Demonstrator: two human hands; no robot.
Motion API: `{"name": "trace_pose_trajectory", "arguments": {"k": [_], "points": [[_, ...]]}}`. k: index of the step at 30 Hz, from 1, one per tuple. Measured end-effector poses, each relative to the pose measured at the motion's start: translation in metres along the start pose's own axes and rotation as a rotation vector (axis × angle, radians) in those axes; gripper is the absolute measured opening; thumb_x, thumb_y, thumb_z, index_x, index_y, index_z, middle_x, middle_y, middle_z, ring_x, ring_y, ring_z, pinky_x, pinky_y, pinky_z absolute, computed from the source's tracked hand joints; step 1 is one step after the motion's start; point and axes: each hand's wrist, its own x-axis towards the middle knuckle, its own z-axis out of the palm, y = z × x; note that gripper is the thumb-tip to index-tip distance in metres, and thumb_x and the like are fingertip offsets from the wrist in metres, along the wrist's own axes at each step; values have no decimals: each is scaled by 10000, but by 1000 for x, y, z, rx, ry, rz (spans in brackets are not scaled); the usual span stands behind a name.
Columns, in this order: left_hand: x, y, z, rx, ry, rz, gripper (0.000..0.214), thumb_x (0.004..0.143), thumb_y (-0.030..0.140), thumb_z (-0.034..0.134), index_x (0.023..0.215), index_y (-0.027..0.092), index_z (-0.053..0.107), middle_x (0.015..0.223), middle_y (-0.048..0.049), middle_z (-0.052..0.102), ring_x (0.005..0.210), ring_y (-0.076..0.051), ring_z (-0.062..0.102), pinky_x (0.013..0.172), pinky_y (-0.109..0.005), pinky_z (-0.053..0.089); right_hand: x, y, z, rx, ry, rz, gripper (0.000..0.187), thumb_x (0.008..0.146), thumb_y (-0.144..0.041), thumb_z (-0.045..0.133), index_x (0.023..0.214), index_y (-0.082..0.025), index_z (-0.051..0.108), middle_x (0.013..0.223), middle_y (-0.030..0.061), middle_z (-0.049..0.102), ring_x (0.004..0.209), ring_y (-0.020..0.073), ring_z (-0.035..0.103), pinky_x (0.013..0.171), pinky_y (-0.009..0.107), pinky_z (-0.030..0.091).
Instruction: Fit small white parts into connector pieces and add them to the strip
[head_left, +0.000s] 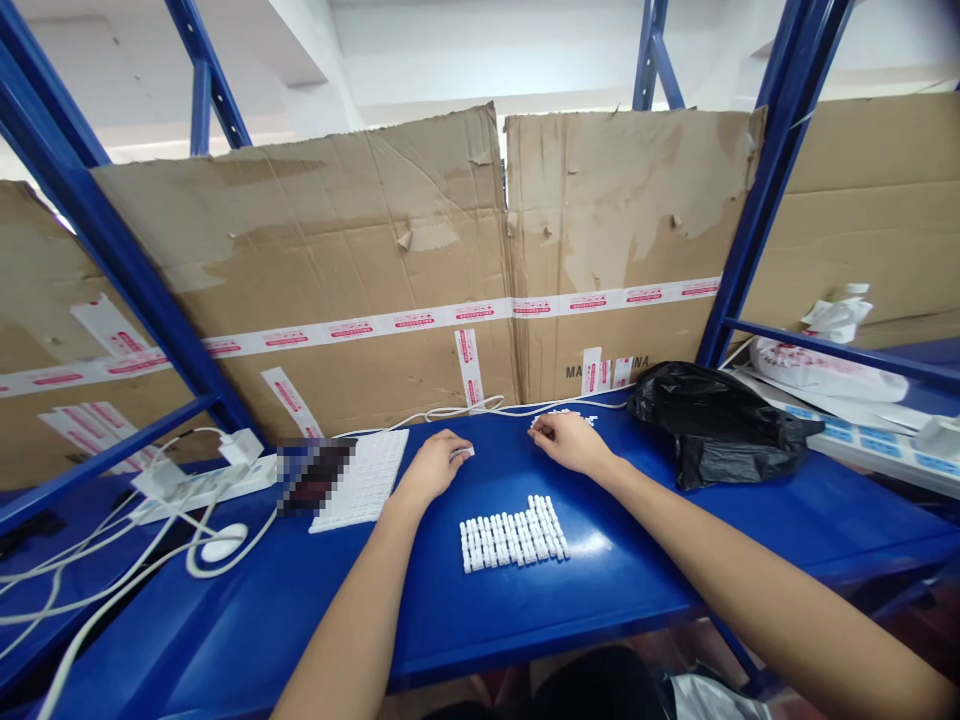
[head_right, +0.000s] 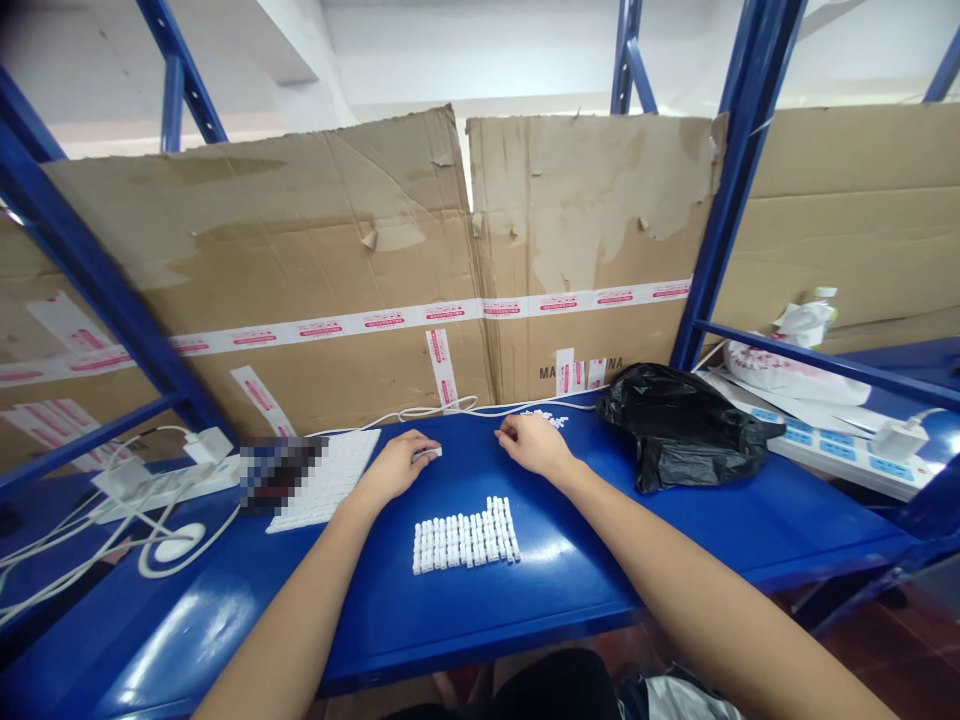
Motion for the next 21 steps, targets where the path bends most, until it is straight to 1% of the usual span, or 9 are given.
{"name": "trace_pose_trajectory", "arguments": {"k": [4,7,9,11,14,17,19,21], "points": [[-2,0,-8,-14,-41,8,218,917,219,639,1045,227,815,1088,-91,765,1025,-262,726,995,-390,533,-1,-2,0,13,-8,-22,179,954,-291,614,868,-201,743,814,42,776,733,188,705,670,257,442],[-3,1,-11,-14,-48,7,222,911,229,636,1040,231,817,1092,-92,770,1037,-268,727,1004,-395,531,-1,-4,0,23,-8,-34,183,955,-290,611,854,-199,733,812,45,773,726,185,700,665,255,444],[-4,2,-12,-22,-39,-6,244,901,246,646,1083,237,809,1123,-95,768,1046,-272,728,1000,-397,534,-1,-4,0,23,-7,-37,182,955,-288,609,851,-201,731,816,44,773,724,183,697,664,257,442],[-6,1,-13,-34,-33,-35,314,882,251,657,1169,236,783,1181,-104,759,1045,-270,734,970,-386,550,-1,-4,0,16,-3,-30,178,953,-287,611,853,-203,731,816,41,774,719,184,695,658,262,438],[-8,-4,-17,-66,-43,-88,420,837,189,647,1243,236,748,1187,-102,765,1001,-249,749,893,-352,581,-1,-3,-1,11,4,-22,192,957,-297,607,851,-200,734,805,42,770,712,185,693,650,266,433],[-8,-10,-21,-90,-61,-128,460,786,108,632,1209,238,760,1105,-91,792,936,-241,761,843,-338,598,-1,-3,-1,5,3,-27,212,964,-311,600,846,-200,738,803,45,770,715,185,695,656,267,436],[-7,-15,-20,-81,-40,-142,442,782,81,619,1170,227,773,1096,-99,795,922,-241,766,843,-338,601,-1,-4,-1,1,3,-24,211,962,-313,602,846,-203,740,807,44,771,721,186,698,664,266,439],[-6,-18,-17,-63,0,-143,427,789,61,596,1145,212,778,1133,-108,786,952,-242,764,869,-342,600,-1,-4,-1,2,1,-16,207,959,-314,605,844,-206,739,806,43,772,725,187,700,668,266,440]]}}
